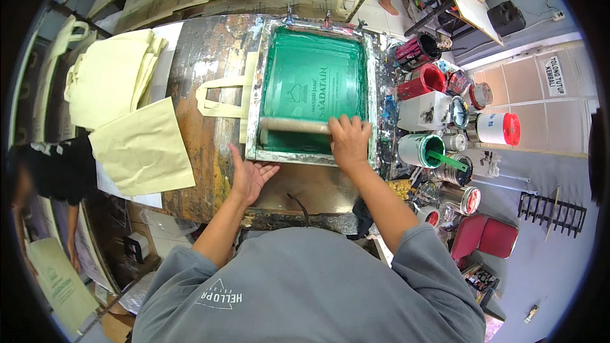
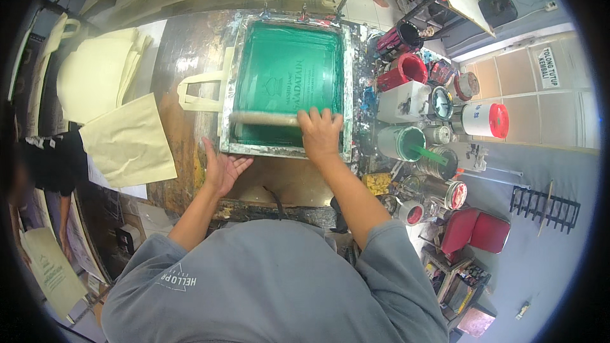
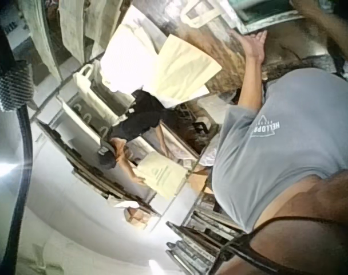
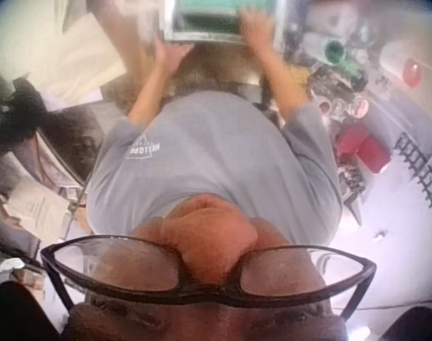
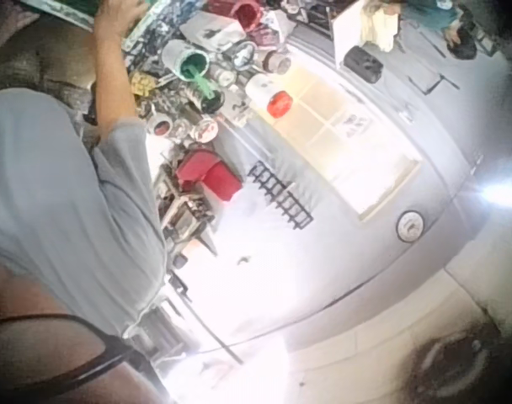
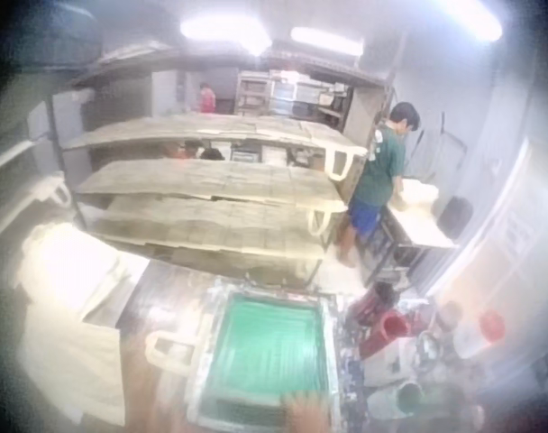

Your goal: The person performs screen printing on tote bags by placing a bag on the printing board, lowering the screen, and using a squeegee to apply green ink across the design multiple times before lifting the screen and stacking the printed bag.

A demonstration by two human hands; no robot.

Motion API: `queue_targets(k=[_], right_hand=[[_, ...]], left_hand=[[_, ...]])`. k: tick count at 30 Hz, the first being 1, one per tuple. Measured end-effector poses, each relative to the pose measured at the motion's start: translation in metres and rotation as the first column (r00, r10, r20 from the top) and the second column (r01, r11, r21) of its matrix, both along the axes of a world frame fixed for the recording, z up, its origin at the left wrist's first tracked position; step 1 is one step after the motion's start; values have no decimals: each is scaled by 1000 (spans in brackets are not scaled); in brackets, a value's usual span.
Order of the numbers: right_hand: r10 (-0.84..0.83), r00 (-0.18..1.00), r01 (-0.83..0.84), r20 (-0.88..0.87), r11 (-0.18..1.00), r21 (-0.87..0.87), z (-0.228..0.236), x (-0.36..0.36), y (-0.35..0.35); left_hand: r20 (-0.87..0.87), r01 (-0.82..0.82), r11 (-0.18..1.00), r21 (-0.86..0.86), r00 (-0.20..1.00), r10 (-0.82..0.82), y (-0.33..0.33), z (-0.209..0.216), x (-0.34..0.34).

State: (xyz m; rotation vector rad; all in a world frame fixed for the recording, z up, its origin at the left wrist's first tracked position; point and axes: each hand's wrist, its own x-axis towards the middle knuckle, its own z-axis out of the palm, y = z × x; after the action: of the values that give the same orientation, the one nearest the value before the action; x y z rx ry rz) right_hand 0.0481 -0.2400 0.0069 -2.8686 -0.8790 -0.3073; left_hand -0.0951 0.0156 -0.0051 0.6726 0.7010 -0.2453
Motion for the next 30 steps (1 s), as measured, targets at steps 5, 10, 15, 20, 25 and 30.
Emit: queue_targets(k=[5, 10, 15, 20, 25, 30], right_hand=[[-54, 997, 56, 55, 998, -24, -30, 107, 28], [-49, 999, 50, 24, 997, -59, -26, 197, 50], [26, 995, -38, -92, 990, -137, -6, 259, 44], [-30, 999, 28, -11, 993, -114, -19, 282, 58], [-7, 999, 0, -47, 991, -136, -30, 305, 61], [61, 988, -82, -139, 985, -149, -25, 295, 47]], left_hand=[[-62, 30, 1000, -7, 998, -30, 4, -6, 4], [-79, 159, 987, -36, 984, -162, 17, -5, 11], [-318, 564, 686, 459, 826, -466, 43, 41, 70], [225, -504, -279, 817, 726, -650, 49, 41, 273], [-112, -362, -542, 758, 747, -656, 50, -28, 400], [-22, -466, -574, 673, 764, -645, 41, -50, 387]])
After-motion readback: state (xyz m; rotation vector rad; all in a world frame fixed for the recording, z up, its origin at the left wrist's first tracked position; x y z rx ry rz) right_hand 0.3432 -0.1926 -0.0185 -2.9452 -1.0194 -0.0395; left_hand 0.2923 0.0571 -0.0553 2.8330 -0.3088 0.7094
